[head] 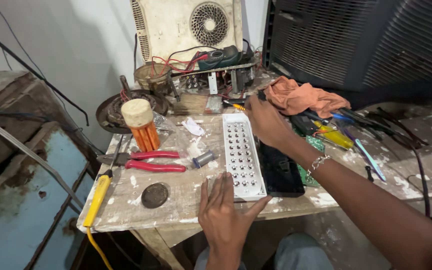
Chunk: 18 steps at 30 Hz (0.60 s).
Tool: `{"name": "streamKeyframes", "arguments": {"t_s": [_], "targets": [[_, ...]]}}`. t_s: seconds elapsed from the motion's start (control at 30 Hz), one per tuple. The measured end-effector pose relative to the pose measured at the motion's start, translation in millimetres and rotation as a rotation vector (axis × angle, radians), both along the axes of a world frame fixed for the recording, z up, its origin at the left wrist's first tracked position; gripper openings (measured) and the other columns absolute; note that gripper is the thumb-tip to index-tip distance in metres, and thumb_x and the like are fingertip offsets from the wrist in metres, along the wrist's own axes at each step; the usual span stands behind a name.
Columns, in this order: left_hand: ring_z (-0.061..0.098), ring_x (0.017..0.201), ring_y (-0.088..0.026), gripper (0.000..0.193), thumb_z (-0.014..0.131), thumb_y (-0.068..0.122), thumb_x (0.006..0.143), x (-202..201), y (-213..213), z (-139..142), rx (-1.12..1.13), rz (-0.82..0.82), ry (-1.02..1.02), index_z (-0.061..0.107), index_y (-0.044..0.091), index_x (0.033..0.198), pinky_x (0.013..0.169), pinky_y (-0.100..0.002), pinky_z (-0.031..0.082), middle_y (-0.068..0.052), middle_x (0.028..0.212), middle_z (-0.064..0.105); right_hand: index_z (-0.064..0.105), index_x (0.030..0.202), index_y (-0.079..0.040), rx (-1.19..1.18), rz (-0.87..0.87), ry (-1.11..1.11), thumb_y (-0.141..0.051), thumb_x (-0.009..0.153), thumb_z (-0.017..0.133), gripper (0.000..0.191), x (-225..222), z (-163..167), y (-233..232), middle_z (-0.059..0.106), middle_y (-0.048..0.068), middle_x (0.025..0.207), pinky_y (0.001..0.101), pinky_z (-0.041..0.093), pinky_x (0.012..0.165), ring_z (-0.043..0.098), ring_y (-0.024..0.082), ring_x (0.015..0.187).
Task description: The person wipes a clear plastic cover with an orange cloth, then presses LED bulbs into a white housing strip and seats a green circuit board into the housing. They use a screwdriver on the assembly, handle a black battery pack and wires, and work the components into place on the workbench.
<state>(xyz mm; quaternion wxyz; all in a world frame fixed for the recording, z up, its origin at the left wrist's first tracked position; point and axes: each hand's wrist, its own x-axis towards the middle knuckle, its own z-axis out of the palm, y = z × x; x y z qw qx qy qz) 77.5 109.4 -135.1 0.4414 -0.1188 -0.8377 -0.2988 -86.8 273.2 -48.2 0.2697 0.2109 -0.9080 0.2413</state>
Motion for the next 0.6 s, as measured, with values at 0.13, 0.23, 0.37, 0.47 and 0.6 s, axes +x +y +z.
{"name": "streamKeyframes", "arguments": {"t_s": [0.13,0.23,0.37,0.47,0.6], "targets": [[0.072,0.107,-0.035,0.085,0.09,0.058,0.063,1.3,2.7,1.7,-0.005,-0.003,0.004,0.071,-0.013,0.107,0.11,-0.05,0.044,-0.027,0.109,0.074,0.05,0.111,0.001,-0.043,0.013,-0.043,-0.011,0.099,0.058,0.019,12.7,-15.4,11.6,0.068,0.028,0.092,0.0558,0.05,0.076,0.065,0.048,0.089],[0.071,0.107,-0.039,0.085,0.09,0.058,0.062,3.7,4.9,1.9,0.009,0.0,-0.025,0.071,-0.012,0.108,0.106,-0.049,0.048,-0.026,0.11,0.074,0.05,0.112,0.001,-0.063,0.072,0.039,-0.011,0.098,0.058,0.021,28.4,-27.3,13.6,0.067,0.028,0.093,0.0563,0.05,0.075,0.065,0.049,0.089],[0.068,0.107,-0.046,0.088,0.091,0.057,0.059,5.7,8.5,3.1,0.017,0.035,-0.053,0.072,-0.011,0.111,0.097,-0.048,0.052,-0.028,0.112,0.073,0.052,0.116,-0.003,-0.03,-0.036,-0.039,-0.02,0.096,0.063,0.028,54.6,-29.4,10.5,0.069,0.025,0.089,0.0579,0.049,0.068,0.066,0.048,0.083],[0.068,0.108,-0.046,0.088,0.092,0.056,0.058,8.1,12.3,5.1,0.02,0.048,-0.08,0.071,-0.011,0.112,0.097,-0.048,0.053,-0.028,0.112,0.073,0.053,0.111,-0.001,-0.029,0.063,0.104,-0.025,0.093,0.066,0.033,72.6,-22.8,11.7,0.069,0.025,0.088,0.057,0.05,0.064,0.066,0.047,0.077],[0.068,0.109,-0.044,0.086,0.092,0.052,0.059,11.1,16.2,9.0,0.021,0.037,-0.071,0.07,-0.012,0.113,0.101,-0.047,0.051,-0.027,0.115,0.072,0.061,0.1,-0.006,-0.035,0.022,-0.011,-0.027,0.099,0.064,0.021,95.7,-20.6,21.0,0.068,0.02,0.073,0.055,0.051,0.061,0.068,0.043,0.072]]}}
